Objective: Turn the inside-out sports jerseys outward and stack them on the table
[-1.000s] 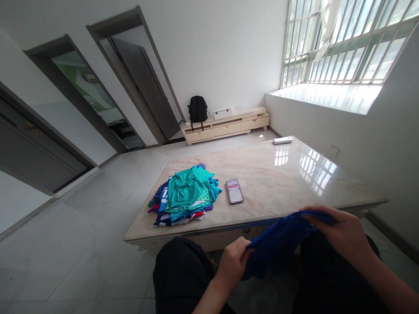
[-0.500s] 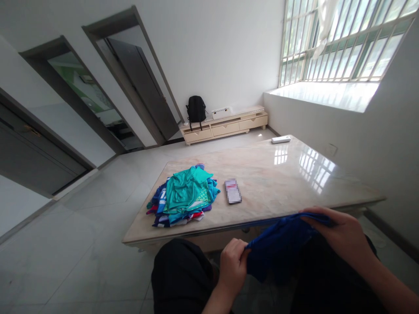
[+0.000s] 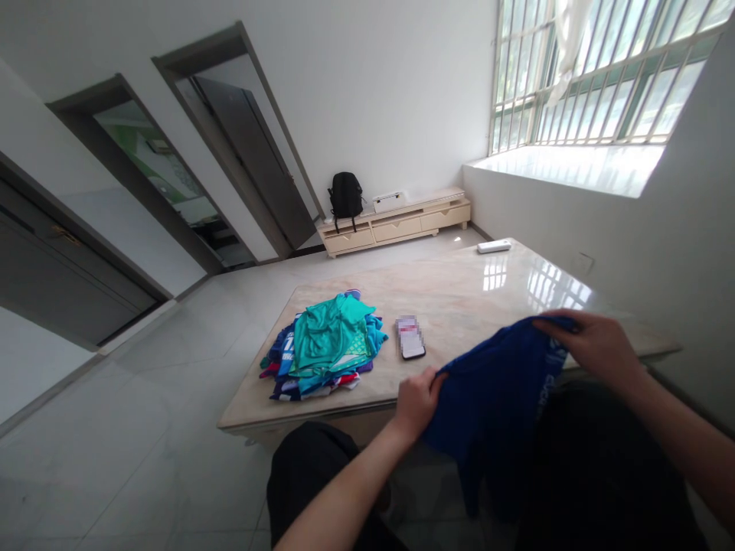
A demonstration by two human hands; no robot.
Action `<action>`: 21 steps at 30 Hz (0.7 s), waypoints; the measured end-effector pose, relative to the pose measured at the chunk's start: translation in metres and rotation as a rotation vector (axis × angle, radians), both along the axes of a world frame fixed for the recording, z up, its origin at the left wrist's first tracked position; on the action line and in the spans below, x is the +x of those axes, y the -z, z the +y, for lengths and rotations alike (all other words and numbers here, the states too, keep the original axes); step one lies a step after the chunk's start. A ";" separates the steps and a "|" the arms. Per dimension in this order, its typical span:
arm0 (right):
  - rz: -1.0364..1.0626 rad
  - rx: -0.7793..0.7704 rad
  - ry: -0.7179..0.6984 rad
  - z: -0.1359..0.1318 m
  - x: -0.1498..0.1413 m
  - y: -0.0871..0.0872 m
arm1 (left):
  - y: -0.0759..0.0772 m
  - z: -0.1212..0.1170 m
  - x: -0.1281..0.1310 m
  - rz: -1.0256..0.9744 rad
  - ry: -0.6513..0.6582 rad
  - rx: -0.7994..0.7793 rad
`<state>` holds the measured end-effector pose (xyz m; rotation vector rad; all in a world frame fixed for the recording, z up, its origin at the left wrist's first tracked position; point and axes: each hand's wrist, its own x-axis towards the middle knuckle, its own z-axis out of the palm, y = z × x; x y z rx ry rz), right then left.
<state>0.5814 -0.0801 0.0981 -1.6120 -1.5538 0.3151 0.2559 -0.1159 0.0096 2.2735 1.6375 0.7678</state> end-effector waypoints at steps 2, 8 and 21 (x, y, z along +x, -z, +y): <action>-0.073 0.042 0.025 0.041 0.012 -0.025 | -0.027 0.051 0.006 0.038 0.007 0.024; -0.169 0.081 0.019 0.174 0.031 -0.129 | -0.112 0.194 0.024 0.118 0.010 0.127; -0.263 0.030 -0.137 0.237 0.025 -0.102 | -0.091 0.248 0.058 0.230 -0.073 0.220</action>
